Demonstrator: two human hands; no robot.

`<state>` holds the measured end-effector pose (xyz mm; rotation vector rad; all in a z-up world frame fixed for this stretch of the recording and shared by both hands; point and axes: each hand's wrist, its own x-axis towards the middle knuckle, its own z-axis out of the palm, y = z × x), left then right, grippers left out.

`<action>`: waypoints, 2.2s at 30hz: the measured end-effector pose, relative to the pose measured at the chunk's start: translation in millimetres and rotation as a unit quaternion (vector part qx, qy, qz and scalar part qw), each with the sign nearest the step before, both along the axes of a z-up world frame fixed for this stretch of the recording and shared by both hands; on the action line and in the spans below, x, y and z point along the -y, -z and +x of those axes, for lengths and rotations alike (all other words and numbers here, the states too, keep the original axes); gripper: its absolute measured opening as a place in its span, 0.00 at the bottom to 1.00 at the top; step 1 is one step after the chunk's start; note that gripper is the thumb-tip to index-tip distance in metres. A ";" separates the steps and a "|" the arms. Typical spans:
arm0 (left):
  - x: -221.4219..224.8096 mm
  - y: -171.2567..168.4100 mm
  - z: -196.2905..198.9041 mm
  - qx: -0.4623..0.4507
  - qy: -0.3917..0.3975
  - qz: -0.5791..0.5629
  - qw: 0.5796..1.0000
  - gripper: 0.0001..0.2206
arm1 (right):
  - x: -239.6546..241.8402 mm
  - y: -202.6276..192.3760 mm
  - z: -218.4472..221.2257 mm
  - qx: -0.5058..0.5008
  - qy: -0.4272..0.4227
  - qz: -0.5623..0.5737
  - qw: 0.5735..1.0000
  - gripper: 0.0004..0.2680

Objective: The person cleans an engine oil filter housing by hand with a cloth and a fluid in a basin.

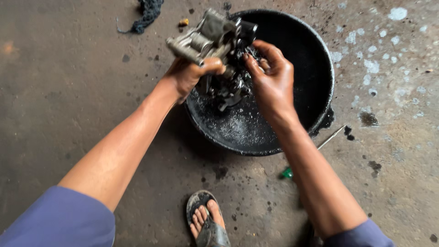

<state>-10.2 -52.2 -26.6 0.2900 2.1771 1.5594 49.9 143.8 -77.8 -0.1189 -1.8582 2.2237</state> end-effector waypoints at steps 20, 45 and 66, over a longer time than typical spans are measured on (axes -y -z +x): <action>-28.5 10.9 21.4 -0.067 -0.001 0.036 0.997 0.18 | -2.5 16.7 -36.4 0.030 0.140 0.067 0.987 0.10; 0.0 3.0 17.2 0.019 0.019 0.001 1.000 0.10 | -39.9 88.3 -18.4 0.125 0.099 0.337 0.928 0.11; -12.5 3.9 25.7 -0.083 0.026 0.004 0.996 0.13 | -16.6 -28.5 6.6 -0.240 0.077 0.429 0.867 0.12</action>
